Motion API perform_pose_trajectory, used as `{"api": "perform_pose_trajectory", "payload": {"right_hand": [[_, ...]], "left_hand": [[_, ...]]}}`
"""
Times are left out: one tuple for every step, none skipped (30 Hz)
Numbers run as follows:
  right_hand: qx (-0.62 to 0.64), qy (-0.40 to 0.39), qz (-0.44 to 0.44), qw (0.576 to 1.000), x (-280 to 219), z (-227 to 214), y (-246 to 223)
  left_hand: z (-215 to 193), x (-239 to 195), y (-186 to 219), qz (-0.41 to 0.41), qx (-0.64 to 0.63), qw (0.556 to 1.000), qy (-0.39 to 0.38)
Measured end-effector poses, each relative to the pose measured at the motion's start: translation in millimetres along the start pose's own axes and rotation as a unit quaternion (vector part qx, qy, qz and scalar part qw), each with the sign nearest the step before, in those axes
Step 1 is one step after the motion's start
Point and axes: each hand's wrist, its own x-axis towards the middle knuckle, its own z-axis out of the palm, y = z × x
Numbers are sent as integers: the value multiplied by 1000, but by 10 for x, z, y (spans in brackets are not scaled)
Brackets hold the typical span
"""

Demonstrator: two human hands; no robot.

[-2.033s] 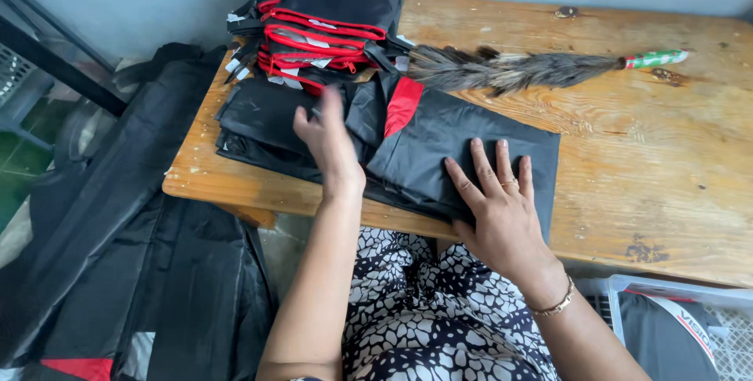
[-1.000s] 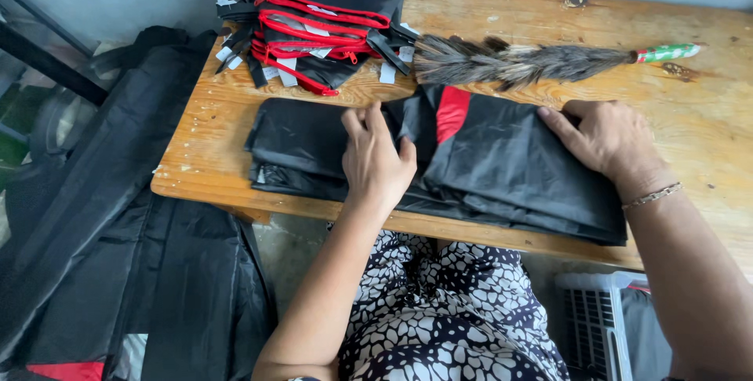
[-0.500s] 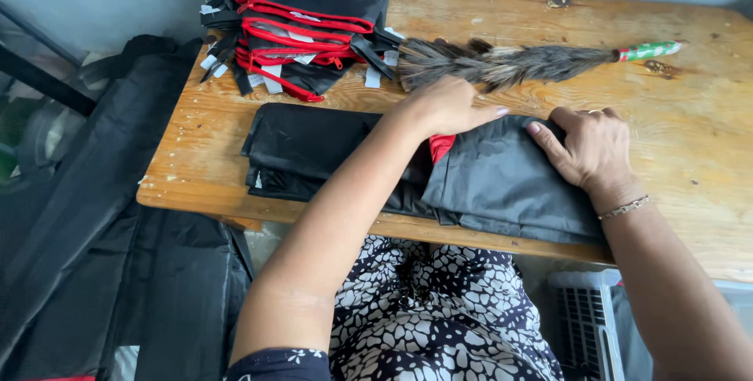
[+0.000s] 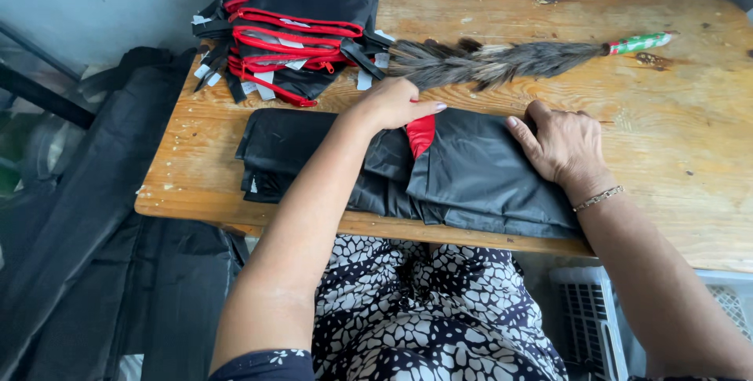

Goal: The person uses a feather duster to wipe a black fabric item on a wooden table, then folds the fabric into a compact rectangular shape. The duster is set aside, and the person smooths and folds the fabric multiple times until it is neatly stacked.

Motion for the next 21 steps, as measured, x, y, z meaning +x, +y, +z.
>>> {"api": "perform_pose_trajectory", "payload": {"right_hand": [[0,0,-1,1000,-21,-42,-29],[-5,-7,-1,1000,-39,-85,-58],[-9,-13,-1,1000,-56,-127,-87],[-9,-14,-3,1000,-49,-95,-73],[-14,-5,-2,1000,-43,-63,-58],[-18,4,-1,1000,-33,-30,-46],[-17,4,-3,1000,-18,17,-24],[-40,26,-5,999,-2,67,-5],[-64,49,-8,997,13,119,12],[-63,46,-10,997,3,137,30],[-70,91,-34,993,-9,154,43],[-79,139,-60,985,19,146,61],[-81,141,-64,985,-23,92,17],[-121,154,-67,978,-48,30,-27],[-161,168,-69,970,-71,-28,-67],[-161,167,-72,970,-159,-194,-205],[-79,145,-110,980,-241,-356,-338],[6,120,-145,982,-340,-506,-475],[8,115,-147,982,-441,-545,-611],[49,78,-210,973,-528,-594,-744],[91,40,-271,957,-618,-646,-875]], "left_hand": [[-39,-57,-11,-1,0,1000,1],[-75,-119,-25,-7,-24,1000,-17],[-111,-179,-40,-13,-48,998,-34],[-180,-276,-29,-15,-49,998,-33],[-249,-372,-16,-24,-74,996,-44],[-324,-470,-3,-33,-98,993,-55],[-305,-473,-51,-35,-98,993,-54],[-284,-478,-103,-60,-111,989,-73],[-263,-483,-157,-85,-123,984,-93],[-109,-372,-325,-87,-124,984,-94],[45,-267,-498,-62,-238,966,-75],[176,-149,-669,-35,-350,935,-50],[243,-158,-715,-35,-353,934,-46],[286,-152,-758,-23,-385,922,-28],[331,-138,-800,-11,-417,909,-9],[309,-164,-775,-14,-419,908,-9],[289,-181,-750,-21,-361,932,10],[283,-211,-730,-31,-302,952,26],[317,-224,-741,-36,-304,952,24],[318,-214,-744,-28,-302,952,43],[319,-206,-743,-21,-301,951,63]]}}
